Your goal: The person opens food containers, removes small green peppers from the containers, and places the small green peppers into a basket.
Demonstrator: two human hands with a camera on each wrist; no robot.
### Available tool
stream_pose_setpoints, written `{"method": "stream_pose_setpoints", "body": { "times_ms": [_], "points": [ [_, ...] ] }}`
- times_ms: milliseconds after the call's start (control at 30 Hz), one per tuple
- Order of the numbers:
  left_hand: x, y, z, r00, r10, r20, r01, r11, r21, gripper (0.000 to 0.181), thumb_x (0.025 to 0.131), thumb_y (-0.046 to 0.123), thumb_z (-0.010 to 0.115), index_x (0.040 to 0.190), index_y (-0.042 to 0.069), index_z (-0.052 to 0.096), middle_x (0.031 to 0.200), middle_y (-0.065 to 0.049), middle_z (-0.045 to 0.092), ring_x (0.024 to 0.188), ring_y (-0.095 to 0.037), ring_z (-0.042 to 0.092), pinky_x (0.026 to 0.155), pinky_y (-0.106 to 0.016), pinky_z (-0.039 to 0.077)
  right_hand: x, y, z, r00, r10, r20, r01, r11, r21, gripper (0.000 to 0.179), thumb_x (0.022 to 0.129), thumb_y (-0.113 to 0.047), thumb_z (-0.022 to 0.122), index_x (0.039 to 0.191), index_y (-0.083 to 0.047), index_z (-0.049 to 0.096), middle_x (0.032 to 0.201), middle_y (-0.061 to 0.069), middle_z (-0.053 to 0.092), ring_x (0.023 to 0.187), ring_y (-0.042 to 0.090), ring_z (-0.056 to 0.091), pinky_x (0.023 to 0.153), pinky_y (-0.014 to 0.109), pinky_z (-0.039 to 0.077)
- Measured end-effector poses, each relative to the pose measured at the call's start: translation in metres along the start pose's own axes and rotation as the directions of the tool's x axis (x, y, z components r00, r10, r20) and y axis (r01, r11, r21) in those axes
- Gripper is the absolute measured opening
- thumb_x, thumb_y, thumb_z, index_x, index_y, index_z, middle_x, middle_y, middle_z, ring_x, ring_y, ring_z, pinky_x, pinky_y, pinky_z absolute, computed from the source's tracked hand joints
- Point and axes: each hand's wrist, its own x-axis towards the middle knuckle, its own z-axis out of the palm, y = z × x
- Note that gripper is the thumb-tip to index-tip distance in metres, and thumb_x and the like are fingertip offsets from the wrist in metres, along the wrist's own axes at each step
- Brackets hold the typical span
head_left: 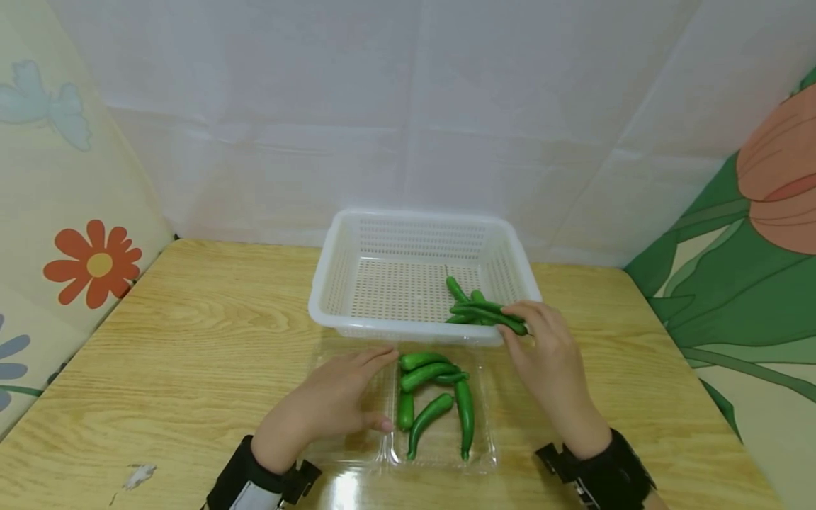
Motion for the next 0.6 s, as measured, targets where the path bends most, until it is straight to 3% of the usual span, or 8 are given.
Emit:
{"method": "stream_pose_setpoints", "body": {
  "times_ms": [600],
  "points": [
    [-0.0001, 0.0000, -0.0003, 1.000, -0.004, 0.003, 0.004, 1.000, -0.005, 0.097, 0.075, 0.049, 0.080, 0.154, 0.013, 0.036, 0.157, -0.007, 0.036, 0.140, -0.033, 0.037, 0.114, -0.055, 0.029, 0.0018, 0.0042, -0.0027, 1.000, 0.007, 0.013, -0.007, 1.000, -0.015, 0.042, 0.071, 0.006, 0.085, 0.109, 0.004, 0.066, 0.109, 0.020, 0.066, 0.101, 0.036, 0.061, 0.086, 0.049, 0.053]
  ]
}}
